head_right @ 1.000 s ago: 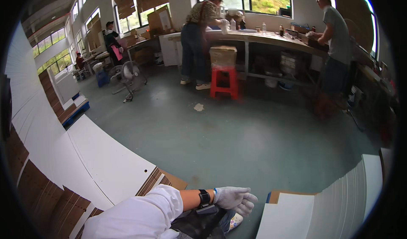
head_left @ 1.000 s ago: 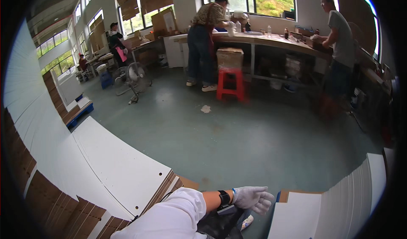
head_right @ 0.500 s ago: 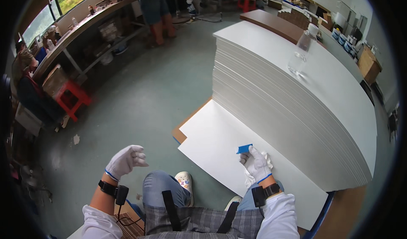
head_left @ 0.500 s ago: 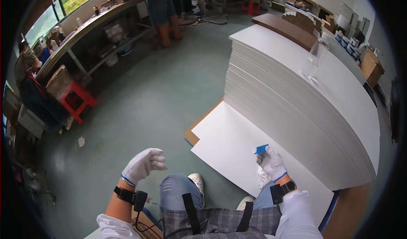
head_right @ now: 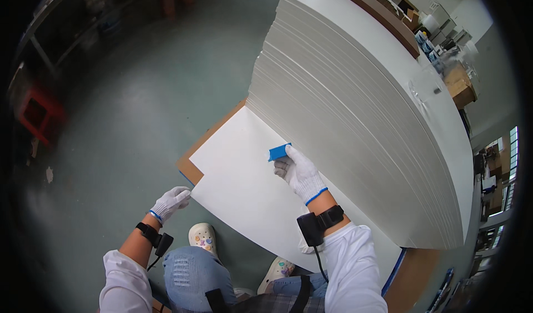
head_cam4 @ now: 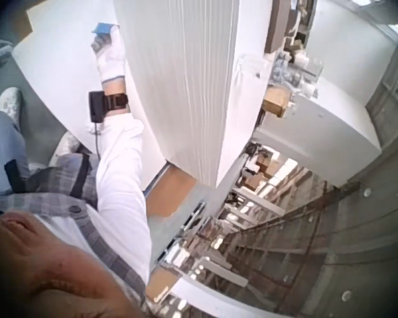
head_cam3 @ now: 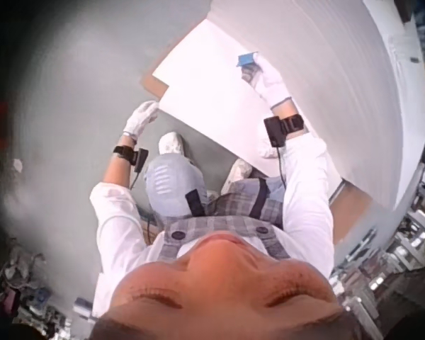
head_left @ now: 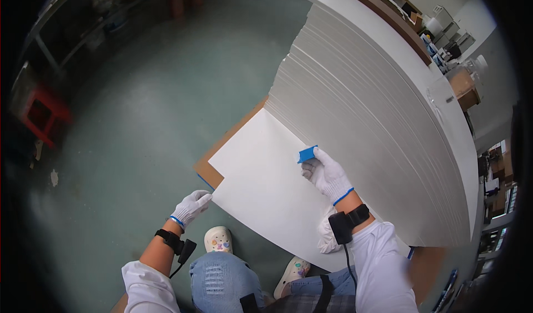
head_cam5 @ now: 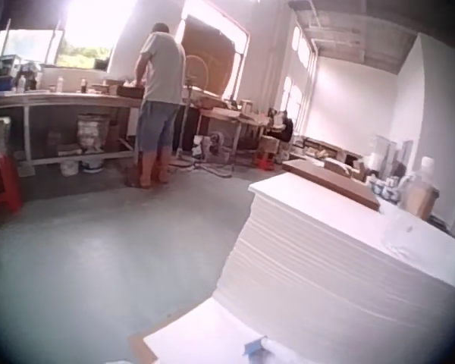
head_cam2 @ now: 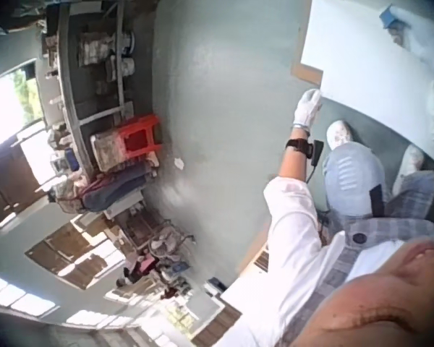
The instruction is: The recorder cleans white furniture panels using a cloth and liquid, and then applies small blue spacers to the surface.
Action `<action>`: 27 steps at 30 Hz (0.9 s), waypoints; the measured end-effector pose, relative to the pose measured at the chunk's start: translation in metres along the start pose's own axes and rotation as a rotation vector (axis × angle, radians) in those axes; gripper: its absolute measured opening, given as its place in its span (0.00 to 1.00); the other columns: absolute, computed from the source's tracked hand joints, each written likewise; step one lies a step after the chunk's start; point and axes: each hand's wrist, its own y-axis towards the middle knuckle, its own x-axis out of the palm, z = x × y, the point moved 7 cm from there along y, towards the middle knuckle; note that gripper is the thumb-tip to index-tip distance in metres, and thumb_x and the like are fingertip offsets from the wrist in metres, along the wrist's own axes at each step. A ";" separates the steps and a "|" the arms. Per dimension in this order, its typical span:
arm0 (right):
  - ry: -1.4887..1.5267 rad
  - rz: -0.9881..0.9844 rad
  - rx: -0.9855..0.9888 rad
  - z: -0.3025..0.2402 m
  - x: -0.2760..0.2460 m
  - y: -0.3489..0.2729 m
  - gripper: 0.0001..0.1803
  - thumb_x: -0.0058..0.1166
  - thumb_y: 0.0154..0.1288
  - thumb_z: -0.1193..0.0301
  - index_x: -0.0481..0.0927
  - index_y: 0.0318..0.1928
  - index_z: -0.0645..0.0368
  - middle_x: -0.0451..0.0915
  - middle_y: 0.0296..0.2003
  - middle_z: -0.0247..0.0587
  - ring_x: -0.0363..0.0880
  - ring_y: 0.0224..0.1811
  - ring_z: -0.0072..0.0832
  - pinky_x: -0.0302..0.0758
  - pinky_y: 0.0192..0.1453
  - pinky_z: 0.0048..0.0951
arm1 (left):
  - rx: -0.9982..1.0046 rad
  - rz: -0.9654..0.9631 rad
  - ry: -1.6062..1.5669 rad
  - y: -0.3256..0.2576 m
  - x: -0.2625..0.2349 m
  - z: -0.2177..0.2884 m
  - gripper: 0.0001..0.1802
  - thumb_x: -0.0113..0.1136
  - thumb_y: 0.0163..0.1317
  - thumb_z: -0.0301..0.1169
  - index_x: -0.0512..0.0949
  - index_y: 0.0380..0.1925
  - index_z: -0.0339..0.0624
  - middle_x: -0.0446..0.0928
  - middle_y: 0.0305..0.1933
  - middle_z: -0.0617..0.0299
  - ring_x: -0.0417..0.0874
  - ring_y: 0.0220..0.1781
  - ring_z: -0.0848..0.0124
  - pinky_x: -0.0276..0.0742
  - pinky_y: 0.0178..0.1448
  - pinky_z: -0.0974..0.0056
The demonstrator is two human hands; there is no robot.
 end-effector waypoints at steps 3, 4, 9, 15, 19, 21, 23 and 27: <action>0.054 0.077 0.067 0.008 0.011 0.033 0.13 0.48 0.70 0.61 0.73 0.43 0.59 0.76 0.35 0.44 0.75 0.32 0.32 0.77 0.37 0.33 | -0.048 -0.012 0.070 0.005 0.016 0.024 0.28 0.54 0.66 0.48 0.71 0.53 0.33 0.78 0.45 0.57 0.82 0.42 0.70 0.77 0.51 0.65; 0.097 0.105 0.089 0.013 0.012 0.042 0.14 0.48 0.70 0.61 0.72 0.43 0.60 0.75 0.34 0.44 0.75 0.31 0.31 0.78 0.35 0.33 | -0.024 -0.055 0.089 0.012 0.018 0.016 0.27 0.54 0.66 0.47 0.73 0.51 0.33 0.80 0.41 0.57 0.82 0.40 0.71 0.77 0.49 0.65; -0.043 0.180 0.107 0.018 0.014 0.078 0.16 0.48 0.69 0.60 0.72 0.45 0.62 0.75 0.35 0.43 0.75 0.31 0.30 0.78 0.34 0.30 | -0.035 -0.041 -0.008 0.020 0.017 -0.004 0.24 0.54 0.66 0.45 0.75 0.48 0.32 0.81 0.38 0.57 0.82 0.39 0.71 0.77 0.48 0.66; -0.964 0.163 -0.146 0.003 0.038 0.112 0.25 0.50 0.68 0.59 0.68 0.59 0.62 0.77 0.42 0.46 0.77 0.40 0.32 0.78 0.47 0.34 | -0.099 -0.073 -0.106 0.008 0.019 -0.040 0.23 0.56 0.65 0.44 0.76 0.46 0.33 0.81 0.37 0.58 0.81 0.38 0.72 0.76 0.48 0.66; -1.680 0.171 -0.233 0.012 0.079 0.134 0.27 0.51 0.65 0.59 0.66 0.64 0.44 0.74 0.55 0.45 0.75 0.56 0.38 0.72 0.61 0.40 | -0.099 -0.068 -0.168 0.007 0.019 -0.046 0.22 0.56 0.64 0.43 0.76 0.45 0.33 0.81 0.38 0.59 0.80 0.40 0.72 0.75 0.50 0.66; -1.711 0.153 -0.199 0.017 0.088 0.144 0.26 0.50 0.65 0.59 0.65 0.64 0.40 0.69 0.62 0.42 0.68 0.64 0.42 0.69 0.65 0.42 | -0.093 -0.065 -0.173 0.007 0.019 -0.047 0.20 0.57 0.65 0.41 0.76 0.42 0.33 0.80 0.37 0.59 0.80 0.39 0.72 0.77 0.49 0.66; -1.792 0.200 -0.209 0.017 0.089 0.154 0.26 0.50 0.66 0.60 0.65 0.64 0.42 0.70 0.61 0.41 0.68 0.63 0.41 0.69 0.64 0.42 | -0.079 -0.062 -0.176 0.009 0.019 -0.050 0.18 0.57 0.66 0.40 0.75 0.40 0.33 0.79 0.36 0.60 0.80 0.39 0.72 0.78 0.47 0.66; -1.798 0.163 -0.213 0.019 0.086 0.165 0.25 0.50 0.67 0.60 0.65 0.64 0.40 0.69 0.61 0.40 0.68 0.63 0.41 0.69 0.64 0.42 | -0.092 -0.092 -0.183 0.007 0.020 -0.048 0.19 0.56 0.65 0.42 0.75 0.42 0.33 0.80 0.37 0.61 0.80 0.39 0.73 0.76 0.48 0.66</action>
